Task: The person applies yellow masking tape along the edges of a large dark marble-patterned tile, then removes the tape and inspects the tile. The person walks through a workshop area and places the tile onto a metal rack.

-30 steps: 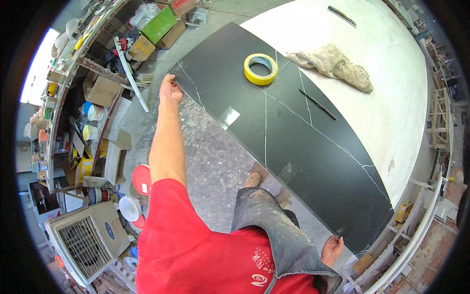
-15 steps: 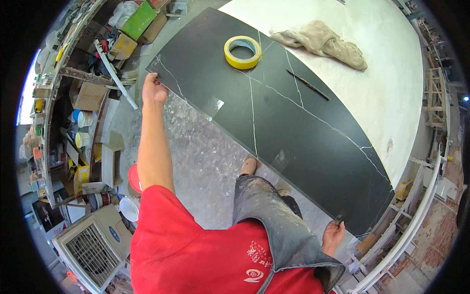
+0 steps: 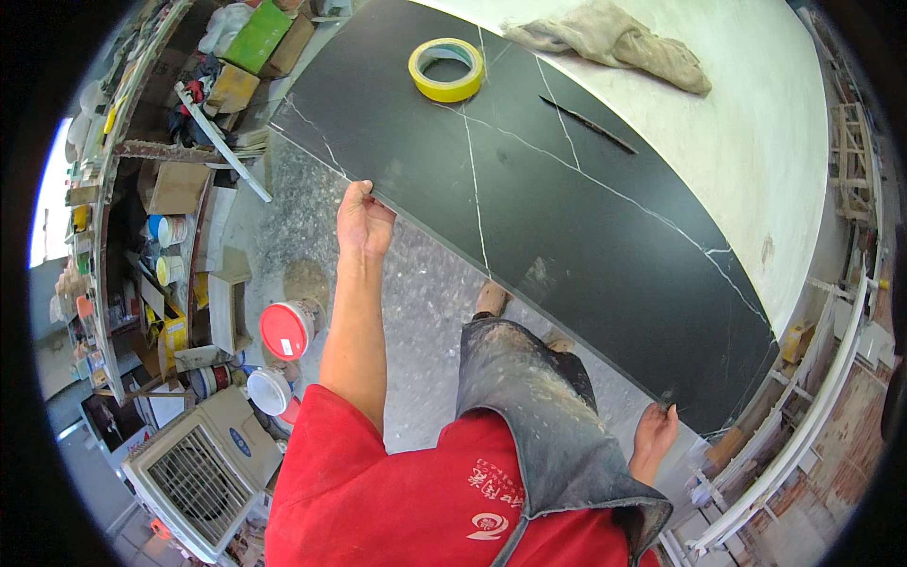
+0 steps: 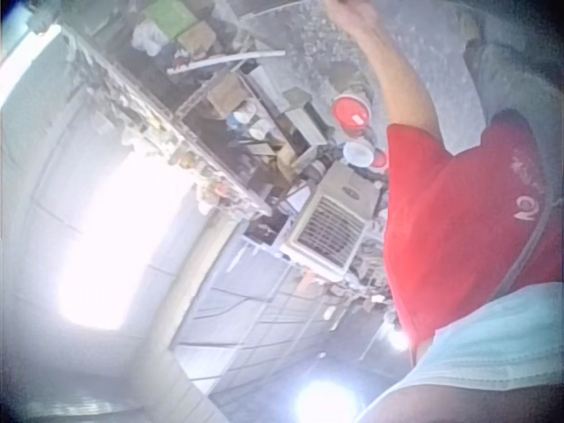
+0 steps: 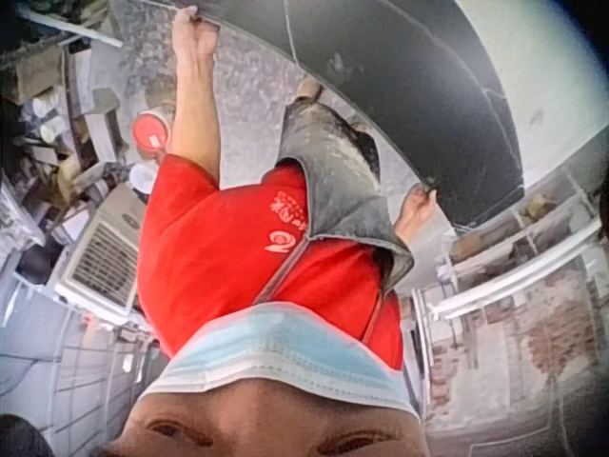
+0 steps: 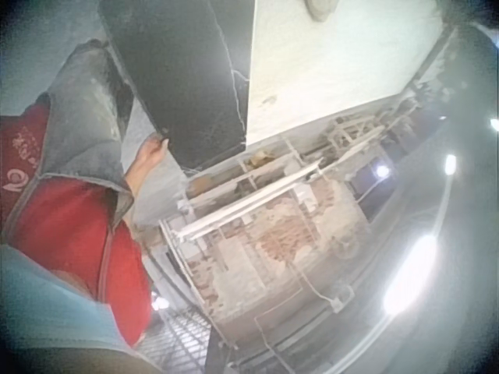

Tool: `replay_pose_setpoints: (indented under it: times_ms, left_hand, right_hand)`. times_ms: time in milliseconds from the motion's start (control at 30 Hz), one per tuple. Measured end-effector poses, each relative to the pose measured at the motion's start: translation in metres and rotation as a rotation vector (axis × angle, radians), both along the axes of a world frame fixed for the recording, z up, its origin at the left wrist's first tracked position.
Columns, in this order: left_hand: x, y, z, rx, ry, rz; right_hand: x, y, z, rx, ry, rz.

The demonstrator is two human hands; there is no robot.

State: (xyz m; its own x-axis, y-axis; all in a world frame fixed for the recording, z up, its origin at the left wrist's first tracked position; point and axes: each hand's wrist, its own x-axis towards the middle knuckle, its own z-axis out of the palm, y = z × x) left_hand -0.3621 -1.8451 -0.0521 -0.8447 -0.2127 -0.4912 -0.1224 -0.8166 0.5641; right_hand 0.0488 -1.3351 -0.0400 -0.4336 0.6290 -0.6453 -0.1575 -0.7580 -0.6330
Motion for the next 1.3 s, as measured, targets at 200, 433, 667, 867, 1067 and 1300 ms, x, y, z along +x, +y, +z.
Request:
replay_pose_setpoints:
  times_ms: [200, 433, 667, 867, 1067, 1300]
  left_hand:
    - [0.002, -0.003, -0.016, 0.007, 0.061, -0.007]
    - [0.016, -0.027, -0.052, 0.033, 0.061, -0.162]
    - [0.043, 0.018, -0.037, 0.099, 0.031, -0.247]
    - [0.035, 0.015, -0.044, 0.028, 0.042, -0.263]
    - [0.027, -0.009, -0.058, 0.071, 0.045, -0.261]
    - [0.021, -0.009, -0.050, 0.078, 0.032, -0.302]
  right_hand:
    - [0.007, 0.002, -0.002, -0.029, 0.002, 0.017]
    - [0.006, -0.002, -0.004, -0.039, -0.062, 0.022]
    - [-0.015, -0.013, 0.004, -0.023, -0.046, -0.013]
    - [-0.006, -0.013, 0.004, -0.030, -0.015, -0.048]
    - [0.011, 0.004, -0.003, -0.019, 0.012, -0.153]
    - [0.013, 0.008, -0.004, -0.014, 0.013, -0.191]
